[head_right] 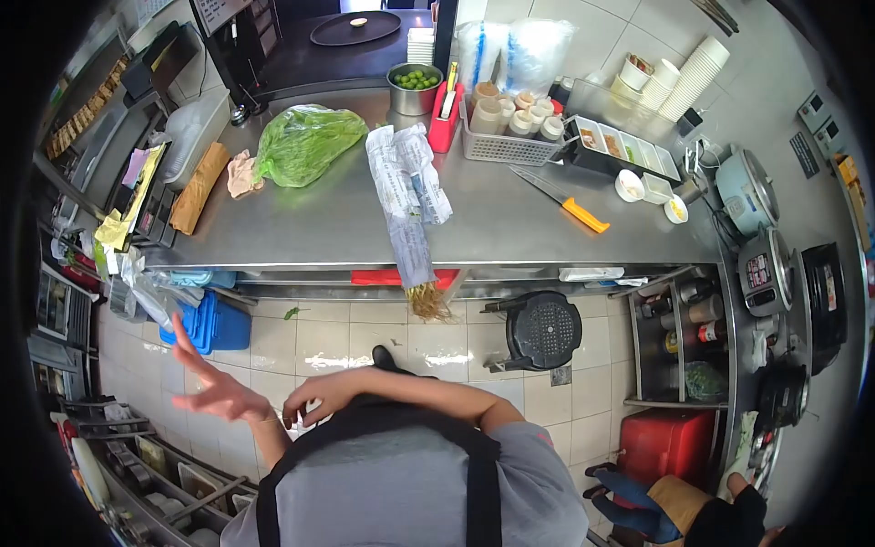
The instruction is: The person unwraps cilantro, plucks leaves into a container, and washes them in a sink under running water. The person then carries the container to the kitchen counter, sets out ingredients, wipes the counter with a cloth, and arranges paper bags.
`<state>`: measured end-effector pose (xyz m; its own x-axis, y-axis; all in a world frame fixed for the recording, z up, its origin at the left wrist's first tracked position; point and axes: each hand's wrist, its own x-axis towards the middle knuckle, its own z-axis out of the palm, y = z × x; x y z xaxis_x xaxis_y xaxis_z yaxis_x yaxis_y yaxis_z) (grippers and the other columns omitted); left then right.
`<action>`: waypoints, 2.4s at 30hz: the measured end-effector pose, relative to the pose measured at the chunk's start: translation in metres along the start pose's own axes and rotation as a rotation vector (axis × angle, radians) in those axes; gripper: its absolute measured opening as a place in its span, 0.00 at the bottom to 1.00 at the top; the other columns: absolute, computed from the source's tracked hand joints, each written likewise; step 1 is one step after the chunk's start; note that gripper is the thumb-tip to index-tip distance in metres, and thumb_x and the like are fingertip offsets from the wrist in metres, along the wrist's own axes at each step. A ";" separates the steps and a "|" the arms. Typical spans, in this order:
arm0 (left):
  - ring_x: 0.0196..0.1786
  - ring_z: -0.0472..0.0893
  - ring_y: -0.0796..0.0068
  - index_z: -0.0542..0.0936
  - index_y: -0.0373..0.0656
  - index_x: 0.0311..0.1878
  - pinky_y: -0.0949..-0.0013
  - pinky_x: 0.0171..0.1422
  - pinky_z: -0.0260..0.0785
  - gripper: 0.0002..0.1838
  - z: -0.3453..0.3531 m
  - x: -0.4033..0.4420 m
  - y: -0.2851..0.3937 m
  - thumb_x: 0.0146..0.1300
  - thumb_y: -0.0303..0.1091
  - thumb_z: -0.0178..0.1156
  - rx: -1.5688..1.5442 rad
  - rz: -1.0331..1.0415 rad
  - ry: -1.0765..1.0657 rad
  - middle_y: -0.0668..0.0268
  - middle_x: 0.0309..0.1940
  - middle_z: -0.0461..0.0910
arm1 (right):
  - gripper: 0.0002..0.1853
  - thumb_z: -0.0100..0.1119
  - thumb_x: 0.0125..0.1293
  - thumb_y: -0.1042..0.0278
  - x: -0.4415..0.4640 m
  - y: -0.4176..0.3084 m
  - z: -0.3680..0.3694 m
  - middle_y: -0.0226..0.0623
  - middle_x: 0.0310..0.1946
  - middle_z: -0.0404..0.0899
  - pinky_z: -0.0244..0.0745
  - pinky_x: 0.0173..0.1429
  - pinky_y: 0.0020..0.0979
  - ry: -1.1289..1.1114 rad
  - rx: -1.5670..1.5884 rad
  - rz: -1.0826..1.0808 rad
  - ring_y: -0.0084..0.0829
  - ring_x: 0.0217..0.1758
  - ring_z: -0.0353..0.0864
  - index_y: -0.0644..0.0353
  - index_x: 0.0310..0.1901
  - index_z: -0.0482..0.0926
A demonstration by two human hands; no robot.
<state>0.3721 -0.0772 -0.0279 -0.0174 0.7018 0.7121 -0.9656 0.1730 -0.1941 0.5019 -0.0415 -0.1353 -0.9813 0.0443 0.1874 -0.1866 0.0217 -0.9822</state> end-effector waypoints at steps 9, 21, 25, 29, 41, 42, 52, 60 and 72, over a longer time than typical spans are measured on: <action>0.58 0.70 0.57 0.53 0.36 0.68 0.64 0.57 0.65 0.45 -0.264 0.042 -0.013 0.55 0.48 0.64 1.862 -0.880 0.522 0.47 0.62 0.58 | 0.26 0.64 0.54 0.61 -0.176 0.104 -0.285 0.49 0.43 0.76 0.67 0.57 0.38 1.930 -0.788 0.315 0.44 0.51 0.74 0.65 0.53 0.71; 0.52 0.70 0.58 0.44 0.34 0.69 0.61 0.56 0.65 0.56 -0.359 -0.004 -0.011 0.39 0.35 0.69 1.894 -0.713 0.427 0.52 0.53 0.65 | 0.41 0.68 0.52 0.61 -0.124 0.054 -0.277 0.44 0.50 0.69 0.69 0.48 0.42 1.520 0.447 0.440 0.38 0.51 0.68 0.60 0.65 0.57; 0.58 0.69 0.65 0.50 0.39 0.69 0.65 0.61 0.63 0.49 -0.312 0.026 0.068 0.42 0.24 0.64 1.455 -0.944 0.821 0.53 0.58 0.66 | 0.35 0.67 0.52 0.69 -0.128 0.071 -0.272 0.33 0.34 0.71 0.72 0.30 0.33 1.480 0.356 0.425 0.26 0.33 0.71 0.57 0.62 0.62; 0.57 0.71 0.64 0.59 0.43 0.67 0.67 0.60 0.64 0.42 -0.307 0.039 0.129 0.45 0.20 0.60 1.523 -0.861 0.751 0.55 0.55 0.69 | 0.32 0.62 0.54 0.78 -0.129 0.092 -0.247 0.30 0.24 0.68 0.71 0.22 0.28 1.482 0.327 0.414 0.22 0.21 0.70 0.58 0.60 0.60; 0.52 0.73 0.52 0.62 0.51 0.63 0.60 0.57 0.66 0.39 -0.315 0.047 0.047 0.46 0.38 0.68 2.981 -0.907 0.225 0.54 0.51 0.73 | 0.32 0.59 0.57 0.78 -0.118 0.070 -0.198 0.30 0.27 0.68 0.75 0.29 0.33 1.583 0.604 0.103 0.22 0.26 0.71 0.53 0.58 0.52; 0.51 0.74 0.52 0.62 0.51 0.63 0.61 0.55 0.67 0.40 -0.323 0.047 0.046 0.45 0.40 0.69 2.998 -0.894 0.196 0.53 0.49 0.74 | 0.32 0.59 0.57 0.78 -0.121 0.070 -0.192 0.30 0.27 0.67 0.75 0.30 0.33 1.583 0.589 0.083 0.22 0.25 0.71 0.53 0.58 0.52; 0.45 0.78 0.55 0.71 0.48 0.53 0.57 0.50 0.69 0.29 -0.366 0.083 0.103 0.49 0.50 0.67 2.468 -1.019 0.415 0.55 0.43 0.78 | 0.26 0.61 0.57 0.74 -0.176 0.068 -0.115 0.32 0.26 0.71 0.73 0.26 0.31 1.540 0.434 0.295 0.23 0.24 0.72 0.57 0.54 0.59; 0.45 0.77 0.52 0.69 0.51 0.53 0.50 0.49 0.67 0.28 -0.351 0.073 0.066 0.53 0.55 0.60 2.942 -0.949 0.147 0.57 0.42 0.77 | 0.23 0.62 0.56 0.62 -0.188 0.042 -0.161 0.48 0.48 0.68 0.61 0.56 0.46 1.636 -1.099 0.404 0.44 0.54 0.67 0.59 0.52 0.70; 0.56 0.69 0.50 0.71 0.46 0.57 0.61 0.57 0.64 0.28 -0.352 0.093 0.080 0.54 0.46 0.62 2.767 -1.018 0.262 0.49 0.55 0.65 | 0.25 0.61 0.54 0.58 -0.194 0.096 -0.205 0.43 0.61 0.61 0.46 0.64 0.62 1.283 -1.244 0.748 0.46 0.67 0.54 0.53 0.54 0.70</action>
<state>0.3841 0.2452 -0.2145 0.0585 0.9956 0.0730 0.9026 -0.0839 0.4223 0.6843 0.1570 -0.2628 -0.1120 0.9582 0.2631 0.8883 0.2152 -0.4057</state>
